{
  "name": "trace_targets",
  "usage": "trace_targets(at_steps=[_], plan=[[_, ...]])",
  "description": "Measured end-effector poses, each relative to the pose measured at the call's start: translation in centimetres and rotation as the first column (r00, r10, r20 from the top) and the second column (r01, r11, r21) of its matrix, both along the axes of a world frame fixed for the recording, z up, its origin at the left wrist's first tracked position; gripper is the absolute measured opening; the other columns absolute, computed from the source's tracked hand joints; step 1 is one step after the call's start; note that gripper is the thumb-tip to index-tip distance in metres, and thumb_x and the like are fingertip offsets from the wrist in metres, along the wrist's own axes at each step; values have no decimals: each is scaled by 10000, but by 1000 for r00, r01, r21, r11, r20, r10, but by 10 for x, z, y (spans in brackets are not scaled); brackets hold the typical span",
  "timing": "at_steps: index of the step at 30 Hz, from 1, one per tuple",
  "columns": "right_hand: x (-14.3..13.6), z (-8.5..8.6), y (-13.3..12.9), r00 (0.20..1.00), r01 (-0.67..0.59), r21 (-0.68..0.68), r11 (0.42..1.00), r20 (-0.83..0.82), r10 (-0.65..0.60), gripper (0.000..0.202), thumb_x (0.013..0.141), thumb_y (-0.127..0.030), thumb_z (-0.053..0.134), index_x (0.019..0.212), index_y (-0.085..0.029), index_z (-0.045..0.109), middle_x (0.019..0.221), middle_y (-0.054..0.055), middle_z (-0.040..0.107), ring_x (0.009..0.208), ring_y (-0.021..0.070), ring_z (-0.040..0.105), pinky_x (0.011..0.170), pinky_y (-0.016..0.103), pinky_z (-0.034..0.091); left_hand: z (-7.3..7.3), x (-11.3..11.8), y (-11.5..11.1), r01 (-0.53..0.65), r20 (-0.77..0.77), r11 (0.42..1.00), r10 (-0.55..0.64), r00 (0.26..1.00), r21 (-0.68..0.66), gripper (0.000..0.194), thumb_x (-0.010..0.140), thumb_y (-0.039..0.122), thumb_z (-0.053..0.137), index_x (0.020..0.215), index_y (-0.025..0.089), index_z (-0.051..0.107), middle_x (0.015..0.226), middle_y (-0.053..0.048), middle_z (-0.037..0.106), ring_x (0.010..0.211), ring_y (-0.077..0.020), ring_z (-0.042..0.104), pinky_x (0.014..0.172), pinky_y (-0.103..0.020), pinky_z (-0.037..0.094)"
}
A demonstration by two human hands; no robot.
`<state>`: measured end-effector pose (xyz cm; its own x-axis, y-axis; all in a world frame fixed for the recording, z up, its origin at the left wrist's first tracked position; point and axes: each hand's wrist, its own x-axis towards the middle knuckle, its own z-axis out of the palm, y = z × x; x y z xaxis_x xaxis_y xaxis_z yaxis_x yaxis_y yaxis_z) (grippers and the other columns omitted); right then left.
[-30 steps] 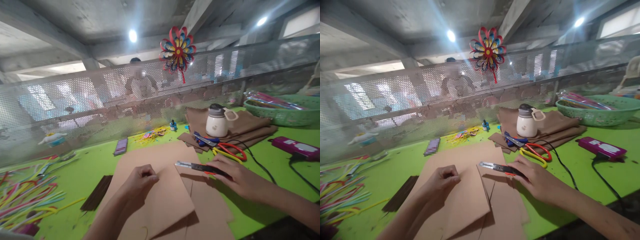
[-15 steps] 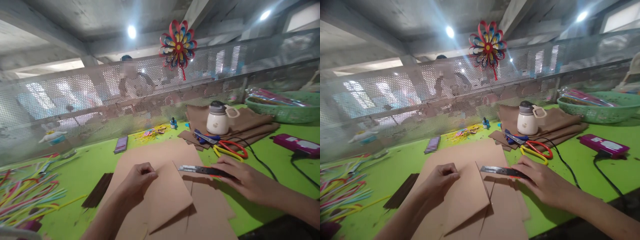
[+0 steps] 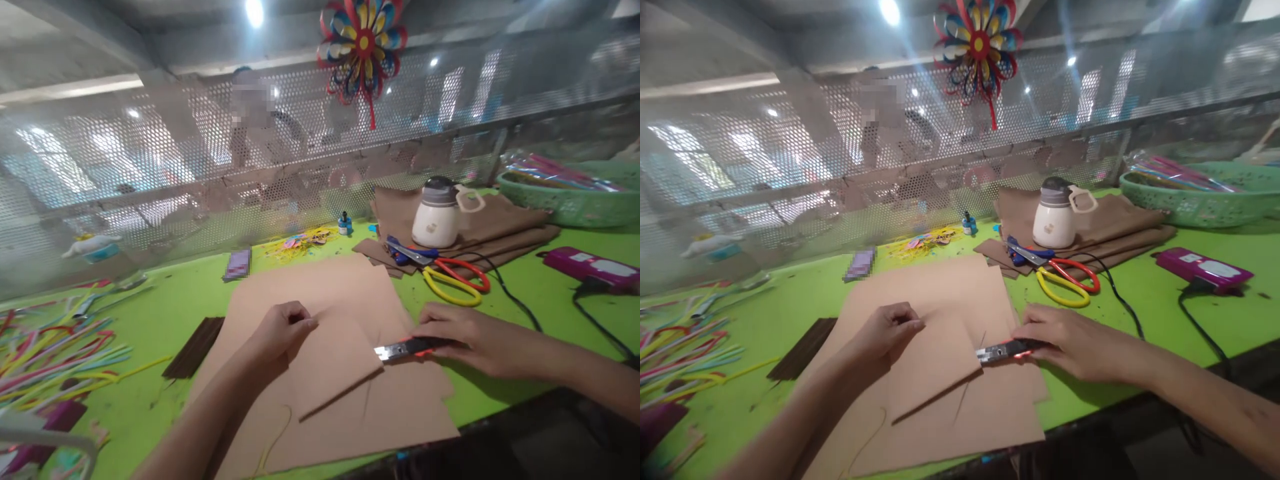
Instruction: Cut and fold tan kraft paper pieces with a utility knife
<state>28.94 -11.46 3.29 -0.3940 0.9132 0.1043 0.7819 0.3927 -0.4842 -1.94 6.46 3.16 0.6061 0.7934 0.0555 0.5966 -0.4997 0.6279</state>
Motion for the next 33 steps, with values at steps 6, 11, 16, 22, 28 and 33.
trace_targets(at_steps=[6,11,16,22,28,33], plan=[[1,-7,6,999,16,-1,1000,49,-16,276,961,-263,488,1195,-295,631,1020,68,598,905,210,586,789,332,470,-6,5,-9,61,-131,966,-28,991,253,151,808,299,587,709,186,593,772,-39,602,755,-198,546,680,-312,412],[-4,-7,5,999,7,50,999,41,-9,354,888,-133,516,1202,-266,610,1076,73,613,968,219,581,836,342,461,-7,11,-20,145,-200,899,-65,978,412,153,904,265,504,909,183,634,835,-62,585,828,-222,523,755,-349,416],[-12,5,8,996,-37,2,999,76,37,401,815,-50,508,1147,-247,617,1028,61,618,937,217,578,799,325,454,-3,18,-36,333,-271,767,-214,938,548,284,983,304,396,993,237,672,945,-79,536,858,-208,493,754,-334,417],[-18,5,9,995,-31,-12,999,99,32,347,748,-42,530,1032,-221,618,955,44,604,829,199,576,747,305,451,-1,10,-45,493,-377,724,-336,863,483,307,989,226,352,1068,193,646,973,-96,571,867,-214,491,769,-346,429],[-16,-7,1,995,-62,54,997,82,57,269,922,-240,523,1175,-241,616,1030,86,613,880,211,589,773,316,467,-10,3,-45,473,-367,744,-321,873,472,354,985,311,408,1290,198,547,1297,-92,560,1093,-264,463,948,-423,387],[-18,-11,0,991,-86,56,995,110,80,275,955,-272,500,1203,-234,611,1010,89,610,876,208,590,771,314,474,-11,3,-46,468,-382,753,-307,872,462,367,992,309,382,1299,201,552,1336,-71,562,1062,-255,470,928,-422,388]])
